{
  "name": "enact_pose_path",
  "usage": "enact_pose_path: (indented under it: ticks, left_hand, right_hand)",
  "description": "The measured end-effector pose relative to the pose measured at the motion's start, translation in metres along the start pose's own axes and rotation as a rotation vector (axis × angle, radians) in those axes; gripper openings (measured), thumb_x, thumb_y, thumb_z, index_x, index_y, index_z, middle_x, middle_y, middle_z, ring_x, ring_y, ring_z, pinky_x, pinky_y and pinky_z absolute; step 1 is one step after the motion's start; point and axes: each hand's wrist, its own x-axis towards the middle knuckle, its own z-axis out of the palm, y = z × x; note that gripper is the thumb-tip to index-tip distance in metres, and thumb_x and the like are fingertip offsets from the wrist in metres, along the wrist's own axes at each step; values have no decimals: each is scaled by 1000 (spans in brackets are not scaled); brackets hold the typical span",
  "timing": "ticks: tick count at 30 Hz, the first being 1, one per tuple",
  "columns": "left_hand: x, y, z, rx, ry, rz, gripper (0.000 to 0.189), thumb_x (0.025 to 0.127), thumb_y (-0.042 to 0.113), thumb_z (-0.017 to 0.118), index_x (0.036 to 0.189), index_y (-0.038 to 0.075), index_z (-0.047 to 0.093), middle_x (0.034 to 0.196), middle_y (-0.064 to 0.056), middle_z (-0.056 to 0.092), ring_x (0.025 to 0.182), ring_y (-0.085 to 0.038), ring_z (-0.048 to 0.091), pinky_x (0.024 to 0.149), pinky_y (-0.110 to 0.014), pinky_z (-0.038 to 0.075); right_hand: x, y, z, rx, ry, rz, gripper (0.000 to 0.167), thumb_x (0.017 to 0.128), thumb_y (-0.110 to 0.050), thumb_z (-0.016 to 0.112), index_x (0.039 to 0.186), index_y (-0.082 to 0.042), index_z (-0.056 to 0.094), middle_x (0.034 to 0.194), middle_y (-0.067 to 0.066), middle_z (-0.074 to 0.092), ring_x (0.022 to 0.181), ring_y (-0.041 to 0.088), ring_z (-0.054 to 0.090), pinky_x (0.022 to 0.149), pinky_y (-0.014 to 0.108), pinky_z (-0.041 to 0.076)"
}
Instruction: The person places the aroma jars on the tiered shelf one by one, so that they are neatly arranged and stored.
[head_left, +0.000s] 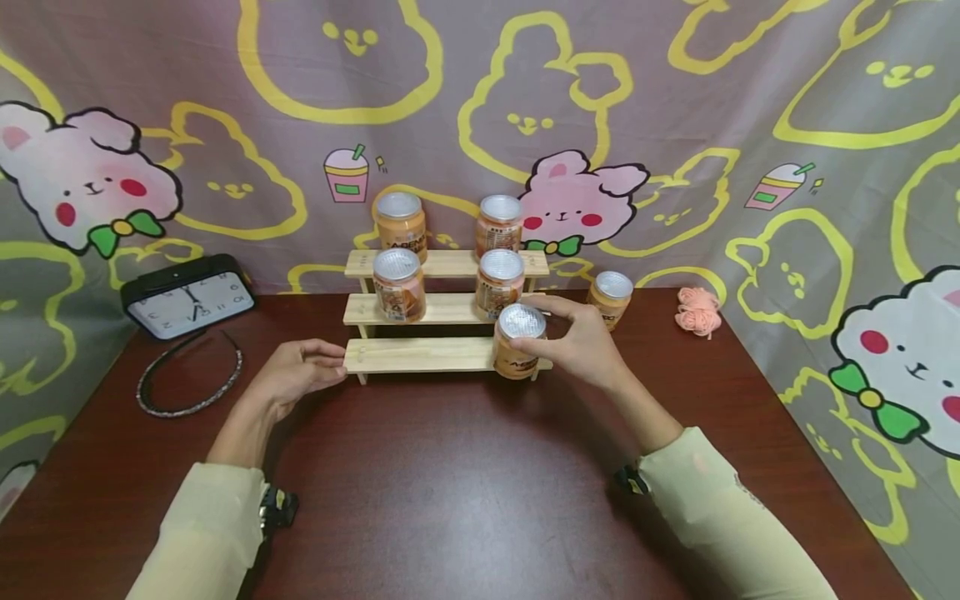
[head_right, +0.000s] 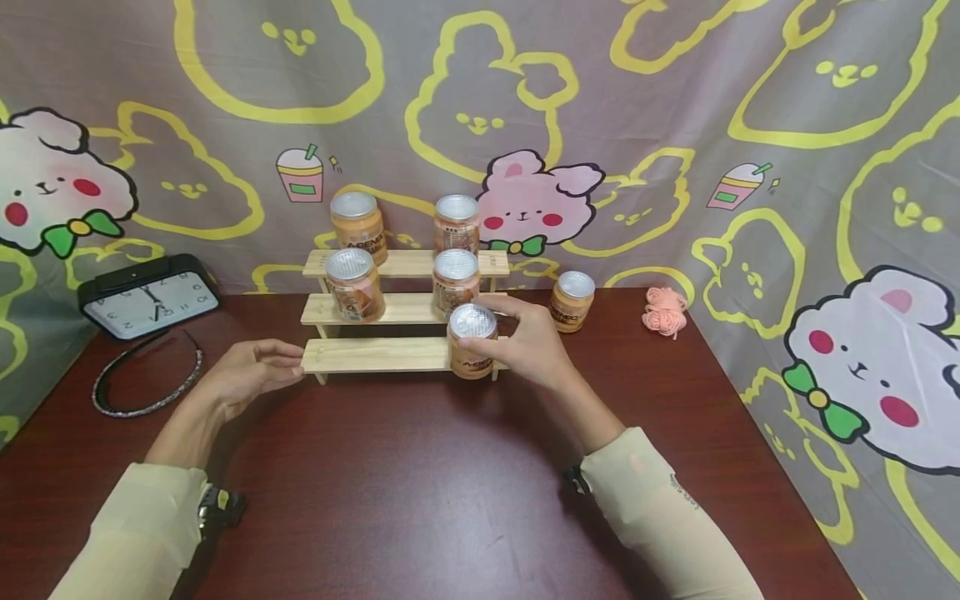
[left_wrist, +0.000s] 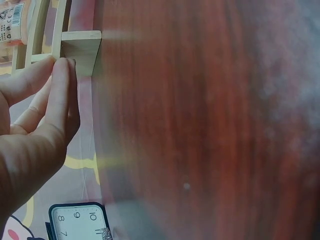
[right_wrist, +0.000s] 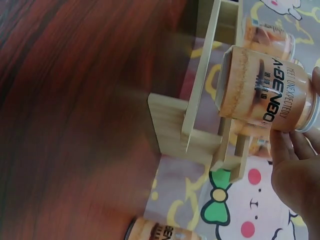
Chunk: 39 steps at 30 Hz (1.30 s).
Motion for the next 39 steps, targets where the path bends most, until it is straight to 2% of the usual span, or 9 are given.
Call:
enact_pose_path:
  ticks: [3,7,10,15,22,29,33,39]
  left_hand:
    - [0,1,0,-2,-1,-2,42,94,-10,62,131,-21,46,96,-5,69,86,-6,66,82,-23,59]
    - [0,3,0,-9,-2,0,41,94,-10,62,131,-21,46,95,-4,69,86,-6,66,80,-21,59]
    - [0,4,0,-12,-2,-1,41,94,-10,62,131,-21,46,94,-4,69,86,-6,66,79,-21,59]
    - [1,4,0,-10,-1,-9,42,94,-10,62,131,-20,46,94,-4,69,86,-6,66,79,-21,59]
    - [3,1,0,-9,-5,-9,42,94,-10,63,132,-20,46,94,-4,68,85,-5,66,78,-20,59]
    - [3,-1,-2,-9,-2,-13,42,94,-9,63,132,-19,47,95,-4,68,85,-6,66,79,-21,59]
    - [3,-2,-2,-6,-4,-18,43,94,-9,63,132,-19,47,96,-4,68,86,-6,66,80,-22,59]
    - [2,-1,-2,0,-5,-23,43,94,-9,62,133,-19,46,96,-5,68,86,-6,66,81,-23,59]
  right_hand:
    - [1,-2,5,21,-14,-12,52,75,-13,92,123,-6,73,118,8,71,95,21,64,72,23,55]
    - [3,-4,12,19,-23,-38,49,75,-16,93,120,-10,74,115,4,72,100,19,64,79,26,55]
    - [5,-7,17,16,-27,-47,49,74,-17,93,119,-10,75,115,2,73,107,16,64,87,34,55]
    - [7,-12,27,-8,-40,-59,50,74,-18,93,119,-8,74,114,2,73,104,16,65,86,49,58]
    - [11,-22,41,-16,-58,-97,50,74,-19,94,119,-8,74,113,0,73,106,15,65,90,37,55]
    - [17,-32,53,25,-78,-88,55,73,-20,94,122,-4,73,116,5,73,109,18,65,95,38,54]
    - [21,-36,61,30,-78,-92,54,74,-20,94,121,-4,73,116,5,72,108,17,65,94,36,55]
    - [26,-41,76,38,-31,-98,51,75,-16,93,119,-2,73,112,6,73,99,16,68,86,33,58]
